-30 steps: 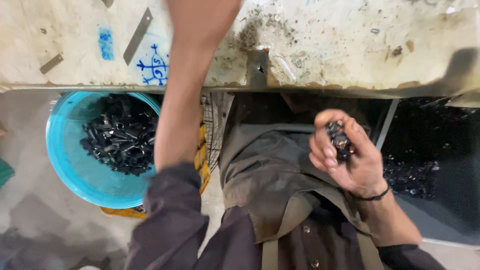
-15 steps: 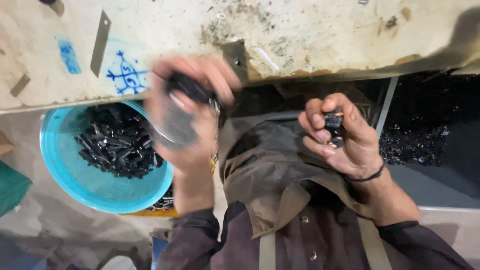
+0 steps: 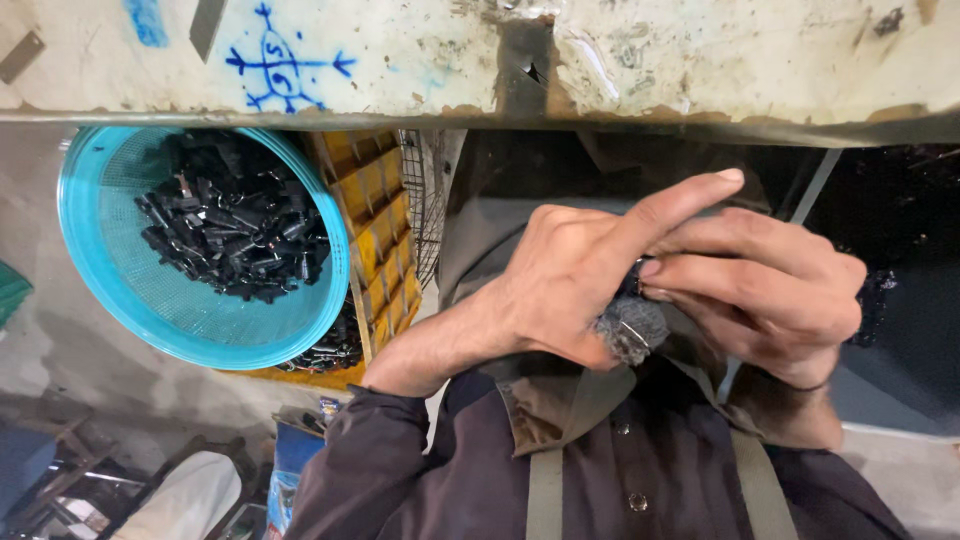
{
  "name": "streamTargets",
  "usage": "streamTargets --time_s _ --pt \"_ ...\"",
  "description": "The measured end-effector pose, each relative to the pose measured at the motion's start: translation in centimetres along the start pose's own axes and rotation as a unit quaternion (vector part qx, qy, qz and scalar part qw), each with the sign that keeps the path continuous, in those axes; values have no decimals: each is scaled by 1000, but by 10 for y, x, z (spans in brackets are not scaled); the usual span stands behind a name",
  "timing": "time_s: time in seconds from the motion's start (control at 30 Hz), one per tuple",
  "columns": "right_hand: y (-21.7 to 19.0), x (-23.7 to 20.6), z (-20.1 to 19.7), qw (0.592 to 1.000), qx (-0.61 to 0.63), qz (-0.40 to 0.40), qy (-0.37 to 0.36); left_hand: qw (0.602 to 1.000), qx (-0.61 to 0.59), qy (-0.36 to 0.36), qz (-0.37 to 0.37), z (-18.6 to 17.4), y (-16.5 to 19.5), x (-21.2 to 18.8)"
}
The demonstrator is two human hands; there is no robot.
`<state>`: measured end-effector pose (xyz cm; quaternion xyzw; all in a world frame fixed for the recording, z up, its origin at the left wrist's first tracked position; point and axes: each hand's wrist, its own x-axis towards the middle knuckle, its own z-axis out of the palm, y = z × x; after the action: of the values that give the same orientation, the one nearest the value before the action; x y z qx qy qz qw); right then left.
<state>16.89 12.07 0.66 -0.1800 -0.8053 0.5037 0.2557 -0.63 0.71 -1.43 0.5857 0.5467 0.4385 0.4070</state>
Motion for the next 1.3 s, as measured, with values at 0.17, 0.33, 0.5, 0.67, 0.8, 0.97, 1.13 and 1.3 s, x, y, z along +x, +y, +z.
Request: streamTargets --time_s 0.17,0.33,0.5,0.67,0.8,0.97,1.13,1.3 --pt "16 1 -2 995 -7 -50 -85 992 106 -64 12 -2 -7 -9" --pt "35 -13 26 989 58 -136 -26 995 95 -13 -33 -10 8 -16" --pt "33 -14 24 995 51 -75 -32 993 88 -13 -75 -11 12 -13" --pt "26 -9 10 989 -21 -148 22 1000 8 -20 -1 -4 10 -8" --pt "23 -3 7 982 45 -182 25 999 31 -35 7 -2 18 -5" --pt "26 4 -13 976 -25 -193 -101 984 131 -116 -43 -6 21 4" --pt "25 6 -25 963 -22 -196 -183 980 108 -163 -33 -4 13 1" --pt "13 14 -4 959 -80 -210 -171 995 101 -19 9 -2 8 -19"
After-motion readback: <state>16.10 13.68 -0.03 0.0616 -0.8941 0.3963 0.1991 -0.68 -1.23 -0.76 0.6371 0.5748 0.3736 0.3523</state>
